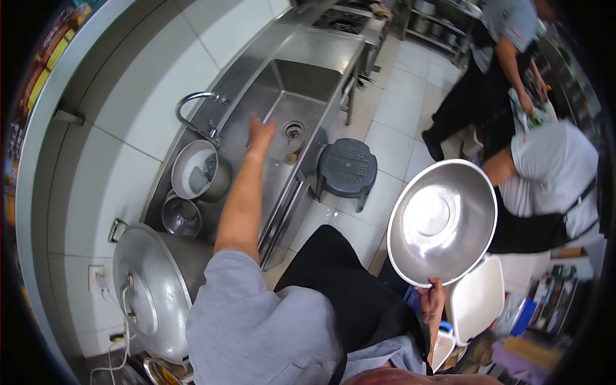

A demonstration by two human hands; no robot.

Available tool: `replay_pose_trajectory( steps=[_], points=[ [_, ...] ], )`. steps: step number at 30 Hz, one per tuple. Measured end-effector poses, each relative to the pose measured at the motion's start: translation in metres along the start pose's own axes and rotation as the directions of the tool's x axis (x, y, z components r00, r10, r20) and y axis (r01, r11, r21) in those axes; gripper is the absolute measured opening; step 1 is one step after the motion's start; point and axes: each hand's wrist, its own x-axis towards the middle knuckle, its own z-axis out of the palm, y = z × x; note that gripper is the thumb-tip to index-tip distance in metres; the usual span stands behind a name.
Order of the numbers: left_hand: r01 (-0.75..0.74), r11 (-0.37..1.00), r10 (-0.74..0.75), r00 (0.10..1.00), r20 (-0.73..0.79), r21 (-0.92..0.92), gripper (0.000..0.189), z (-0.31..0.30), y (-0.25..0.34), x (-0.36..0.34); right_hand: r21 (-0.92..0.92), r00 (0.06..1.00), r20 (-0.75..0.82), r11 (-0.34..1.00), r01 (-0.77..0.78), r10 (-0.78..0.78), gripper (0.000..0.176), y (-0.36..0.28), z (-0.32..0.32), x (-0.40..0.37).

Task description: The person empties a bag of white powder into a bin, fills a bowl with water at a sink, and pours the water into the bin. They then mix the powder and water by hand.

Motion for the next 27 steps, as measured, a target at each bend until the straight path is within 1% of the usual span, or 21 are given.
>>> replay_pose_trajectory(
  steps=[1, 2, 3, 4, 5, 7, 8, 9, 10, 11, 13, 14, 17, 18, 19, 20, 22, 23, 25, 26, 27],
  points=[
    [-0.089, 0.994, 0.100, 0.971, -0.215, 0.062, 0.084, -0.013, -0.048, 0.053, 0.007, 0.999, 0.035, 1.000, -0.012, 0.011, 0.040, -0.009, 0.021, 0.017],
    [-0.159, 0.976, 0.207, 0.889, -0.409, 0.148, 0.084, -0.021, -0.096, 0.101, -0.016, 0.998, 0.053, 1.000, -0.019, 0.019, 0.040, -0.017, 0.041, 0.033],
    [-0.009, 0.997, 0.041, 0.913, -0.406, 0.080, 0.083, -0.045, -0.059, 0.080, -0.033, 0.993, 0.118, 0.999, -0.024, 0.028, 0.040, -0.023, 0.063, 0.048],
    [0.144, 0.989, -0.129, 0.914, -0.385, 0.011, 0.081, -0.069, -0.017, 0.050, -0.051, 0.984, 0.177, 0.998, -0.029, 0.037, 0.039, -0.031, 0.086, 0.059],
    [0.150, 0.989, -0.138, 0.906, -0.400, -0.001, 0.081, -0.075, -0.026, 0.062, -0.042, 0.984, 0.175, 0.999, -0.034, 0.041, 0.040, -0.042, 0.126, 0.062],
    [0.187, 0.981, -0.193, 0.908, -0.371, -0.052, 0.069, -0.086, -0.062, 0.099, -0.073, 0.976, 0.213, 0.997, -0.034, 0.049, 0.041, -0.051, 0.161, 0.093],
    [0.194, 0.980, -0.199, 0.907, -0.370, -0.052, 0.069, -0.087, -0.086, 0.118, -0.094, 0.970, 0.236, 0.995, -0.038, 0.060, 0.042, -0.054, 0.176, 0.105],
    [0.137, 0.988, -0.098, 0.909, -0.405, 0.070, 0.060, -0.088, -0.115, 0.132, -0.107, 0.961, 0.266, 0.993, -0.046, 0.073, 0.043, -0.059, 0.193, 0.116],
    [0.082, 0.978, 0.009, 0.902, -0.431, 0.191, 0.052, -0.089, -0.130, 0.141, -0.112, 0.957, 0.275, 0.992, -0.059, 0.088, 0.042, -0.064, 0.206, 0.129],
    [0.093, 0.977, 0.000, 0.900, -0.436, 0.192, 0.052, -0.089, -0.130, 0.135, -0.138, 0.951, 0.293, 0.989, -0.055, 0.094, 0.040, -0.067, 0.216, 0.142],
    [-0.114, 0.893, 0.325, 0.833, -0.448, 0.436, 0.040, -0.088, -0.118, 0.116, -0.163, 0.944, 0.314, 0.985, -0.053, 0.103, 0.039, -0.073, 0.238, 0.161],
    [-0.107, 0.892, 0.322, 0.833, -0.450, 0.440, 0.040, -0.088, -0.116, 0.114, -0.182, 0.943, 0.311, 0.981, -0.064, 0.119, 0.038, -0.075, 0.248, 0.167],
    [-0.086, 0.900, 0.293, 0.845, -0.447, 0.428, 0.035, -0.089, -0.118, 0.119, -0.216, 0.934, 0.322, 0.973, -0.085, 0.154, 0.036, -0.084, 0.274, 0.186],
    [-0.091, 0.973, 0.191, 0.839, -0.510, 0.214, 0.032, -0.088, -0.123, 0.124, -0.222, 0.929, 0.330, 0.970, -0.095, 0.166, 0.036, -0.087, 0.284, 0.190],
    [-0.099, 0.995, 0.078, 0.833, -0.548, -0.010, 0.029, -0.087, -0.130, 0.129, -0.228, 0.924, 0.352, 0.971, -0.073, 0.152, 0.033, -0.090, 0.295, 0.193],
    [-0.090, 0.996, 0.069, 0.831, -0.552, -0.010, 0.029, -0.087, -0.121, 0.127, -0.237, 0.922, 0.352, 0.968, -0.078, 0.160, 0.033, -0.094, 0.302, 0.200],
    [-0.140, 0.930, 0.327, 0.737, -0.592, 0.339, 0.023, -0.088, -0.089, 0.116, -0.296, 0.919, 0.334, 0.949, -0.111, 0.212, 0.030, -0.101, 0.310, 0.214],
    [-0.131, 0.933, 0.318, 0.734, -0.600, 0.335, 0.023, -0.087, -0.088, 0.113, -0.276, 0.912, 0.357, 0.956, -0.103, 0.201, 0.029, -0.103, 0.314, 0.221],
    [-0.020, 0.838, 0.351, 0.784, -0.511, 0.545, 0.022, -0.089, -0.079, 0.111, -0.284, 0.908, 0.361, 0.952, -0.111, 0.213, 0.030, -0.109, 0.327, 0.230],
    [-0.019, 0.839, 0.352, 0.780, -0.517, 0.543, 0.022, -0.088, -0.080, 0.111, -0.283, 0.910, 0.352, 0.952, -0.121, 0.220, 0.031, -0.113, 0.331, 0.233],
    [-0.048, 0.792, 0.413, 0.776, -0.477, 0.608, 0.020, -0.085, -0.086, 0.109, -0.284, 0.909, 0.356, 0.952, -0.118, 0.219, 0.031, -0.115, 0.332, 0.239]
  ],
)
